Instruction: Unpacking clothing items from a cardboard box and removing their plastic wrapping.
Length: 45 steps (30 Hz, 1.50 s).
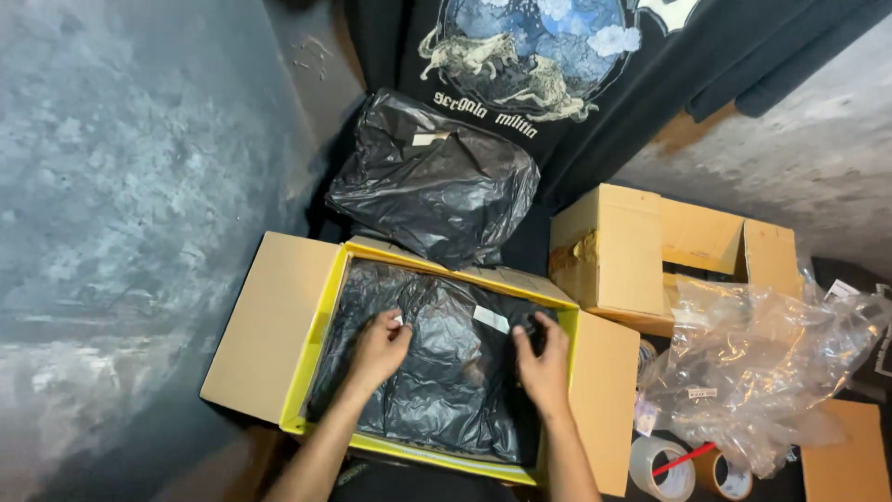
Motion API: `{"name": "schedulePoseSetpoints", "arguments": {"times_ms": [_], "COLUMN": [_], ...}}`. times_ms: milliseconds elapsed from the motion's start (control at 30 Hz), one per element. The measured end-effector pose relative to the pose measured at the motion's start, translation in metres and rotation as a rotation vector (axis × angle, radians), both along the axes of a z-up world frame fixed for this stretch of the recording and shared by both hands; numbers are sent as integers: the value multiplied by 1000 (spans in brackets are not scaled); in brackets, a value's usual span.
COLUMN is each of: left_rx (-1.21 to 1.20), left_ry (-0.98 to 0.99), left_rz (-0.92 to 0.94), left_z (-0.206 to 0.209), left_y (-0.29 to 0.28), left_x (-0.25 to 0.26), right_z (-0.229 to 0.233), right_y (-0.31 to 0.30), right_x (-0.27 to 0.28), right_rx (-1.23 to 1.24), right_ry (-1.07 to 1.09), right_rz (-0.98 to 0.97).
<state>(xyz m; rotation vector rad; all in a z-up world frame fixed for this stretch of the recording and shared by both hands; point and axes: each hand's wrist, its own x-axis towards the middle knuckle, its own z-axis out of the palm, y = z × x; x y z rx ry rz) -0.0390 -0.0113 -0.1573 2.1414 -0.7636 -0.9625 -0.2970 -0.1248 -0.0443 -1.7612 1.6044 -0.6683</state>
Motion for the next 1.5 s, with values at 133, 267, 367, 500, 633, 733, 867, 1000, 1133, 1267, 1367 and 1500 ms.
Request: {"name": "schedulePoseSetpoints", "arguments": {"times_ms": [133,267,367,500,633,733,867,1000,1133,1267,1367,1500], "left_rx": [65,48,-64,-197,-362,-338,-459,-678,-412,110,253,310], "left_ry": [181,384,306,321,365,232,-29,-276,26,-120,-133,-96], "left_rz": [30,19,-90,-221,-276,-359,-70,103,130,-54,-25,33], "left_z": [6,41,48,82,191,240,289,263,144,59,61,32], "left_y": [-3,-7,6,35,16,-19,-80,-80,-29,8,10,-1], "left_x": [-28,-58,-66,-71,-40,-5,51,75,41,17,11,24], "right_z": [-11,-46,-33,-14,51,115,163,162,31,-42,-55,-88], "right_y": [27,17,24,52,57,29,-33,-26,7,17,22,14], "right_x": [18,11,6,-8,0,33,85,89,44,20,22,24], "right_rx": [190,433,336,244,164,71,-271,-306,148,286,301,434], "right_ry": [17,-29,-115,-233,-316,-414,-519,-233,-22,168,185,340], "right_rz": [-38,-146,-94,-174,-231,-186,251,358,250,174,124,-36]}}
